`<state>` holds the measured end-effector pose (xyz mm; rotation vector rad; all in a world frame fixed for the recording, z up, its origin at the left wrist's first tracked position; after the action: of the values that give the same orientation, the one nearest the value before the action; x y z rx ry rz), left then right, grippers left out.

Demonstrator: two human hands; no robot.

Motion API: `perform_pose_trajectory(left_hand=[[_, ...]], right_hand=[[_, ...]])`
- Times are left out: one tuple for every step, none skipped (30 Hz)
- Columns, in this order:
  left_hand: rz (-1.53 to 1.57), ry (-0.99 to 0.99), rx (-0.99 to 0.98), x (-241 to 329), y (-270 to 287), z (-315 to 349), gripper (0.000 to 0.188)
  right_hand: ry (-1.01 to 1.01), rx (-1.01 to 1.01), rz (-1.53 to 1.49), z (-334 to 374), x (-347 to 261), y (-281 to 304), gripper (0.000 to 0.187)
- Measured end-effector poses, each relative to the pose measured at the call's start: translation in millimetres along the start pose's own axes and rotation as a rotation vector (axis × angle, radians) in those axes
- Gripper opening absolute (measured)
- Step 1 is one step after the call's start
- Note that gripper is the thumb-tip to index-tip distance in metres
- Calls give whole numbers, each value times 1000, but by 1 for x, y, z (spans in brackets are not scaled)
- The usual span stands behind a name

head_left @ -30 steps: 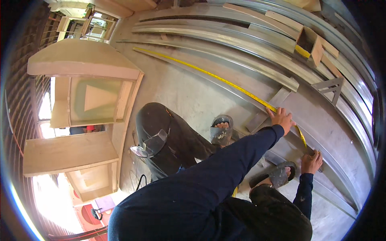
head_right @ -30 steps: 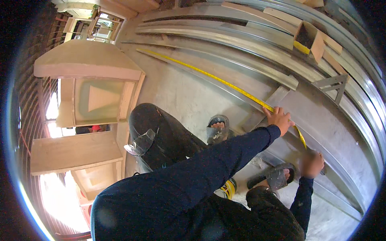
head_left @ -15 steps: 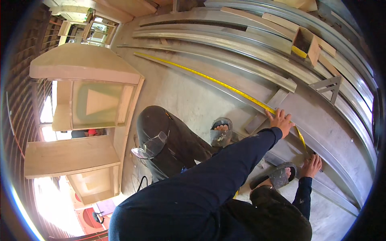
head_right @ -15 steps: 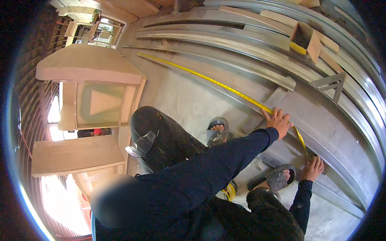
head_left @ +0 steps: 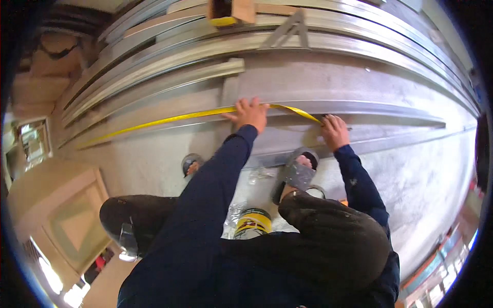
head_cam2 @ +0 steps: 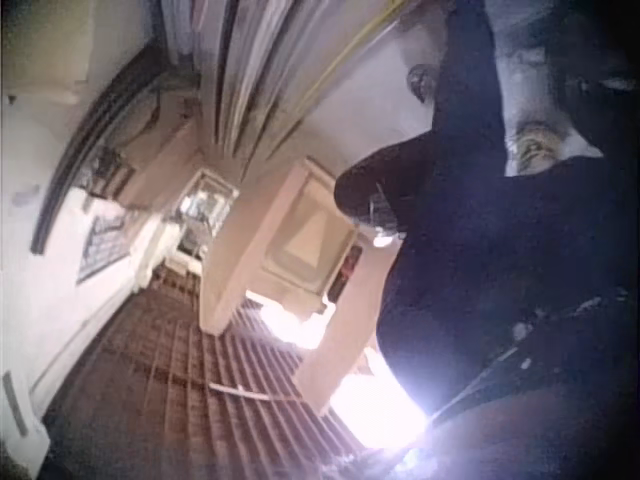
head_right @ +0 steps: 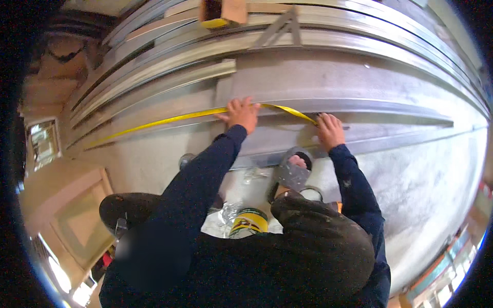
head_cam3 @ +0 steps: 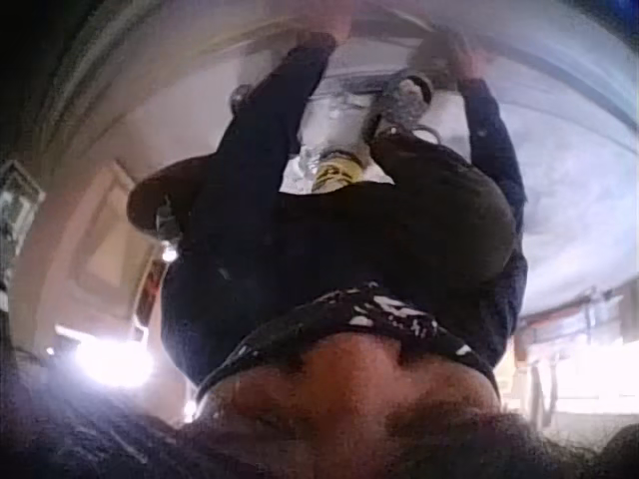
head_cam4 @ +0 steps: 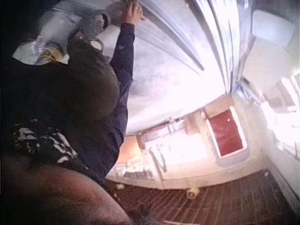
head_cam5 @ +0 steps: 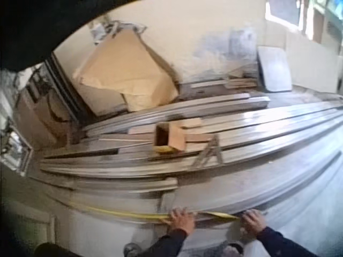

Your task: The person cuts a metal bar using an angle grinder, measures metal pieces with a tape measure, and marks a metal bar using a triangle ruler and a pencil.

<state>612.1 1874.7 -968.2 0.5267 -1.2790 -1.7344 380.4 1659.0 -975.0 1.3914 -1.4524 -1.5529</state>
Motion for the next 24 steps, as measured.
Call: perform_pose_trajectory(left_hand=[[13,-26,-12,2,-2,0,45],[14,-22,-28,0,-1,-4,45],[13,-4,-45,-1,-1,-3,45],[14,-9,-45,-1,-1,-2,45],[17,-10,-37,-4,-1,-1,45],[19,-10,-27,-5,0,-1,45],[10,7,-21,-7,3,-2,45],[8,3,-51,-4,2,-3,45],[-2,13,-76,-3,2,-2,46],[-21,29,-67,5,4,-1,47],[7,52,-93,7,4,-5,48],[46,33,-117,-7,-1,-7,49],[80,-7,-94,15,3,0,51],[116,-13,-43,16,4,0,51],[148,-14,-40,16,3,0,51],[182,-24,-33,11,5,-1,51],[171,2,-13,9,6,-1,51],[180,-8,14,3,8,-2,53],[202,-36,26,4,9,1,55],[199,-25,32,2,11,3,55],[203,-52,9,2,11,5,59],[209,-81,-15,2,11,6,63],[210,-77,-13,2,12,7,63],[199,-59,7,0,15,6,68]], right_hand=[[-21,-8,23,-3,-3,4,33],[-66,-19,-24,-11,-9,6,33],[-101,-33,-79,-14,-13,13,33],[-104,-32,-75,-17,-15,20,33],[-125,-32,-103,-20,-19,27,34],[-146,-31,-130,-20,-21,32,34],[-241,-97,-295,-22,-18,29,36],[-348,-224,-379,-20,-12,27,37],[-441,-356,-471,-20,-10,31,38],[-403,-300,-434,-17,-7,37,38],[-238,-192,-293,-20,-6,42,33],[-274,-444,-257,-46,-19,48,34],[-245,-406,-178,-35,-12,62,37],[-237,-452,-217,-40,-5,61,38],[-267,-440,-194,-47,-1,60,33],[-253,-359,-208,-59,-4,65,26],[-233,-327,-190,-69,-1,70,23],[-255,-413,-190,-84,-2,68,22],[-223,-403,-208,-89,2,68,23],[-193,-391,-222,-95,7,68,24],[-186,-393,-227,-99,8,67,24],[-214,-421,-234,-102,11,66,24],[-241,-447,-239,-105,12,65,24],[-228,-445,-243,-112,9,66,24]])
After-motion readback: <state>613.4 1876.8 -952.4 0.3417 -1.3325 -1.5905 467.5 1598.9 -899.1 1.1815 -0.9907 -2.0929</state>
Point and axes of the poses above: each hand's wrist, its own z-axis away from the middle knuckle, its own y-axis out of the back of the hand, x = y × z, the point moved 5 cm from there along -z, towards the middle knuckle, and after that the axes turned 8 degrees about -y, right-handed, at the moved point
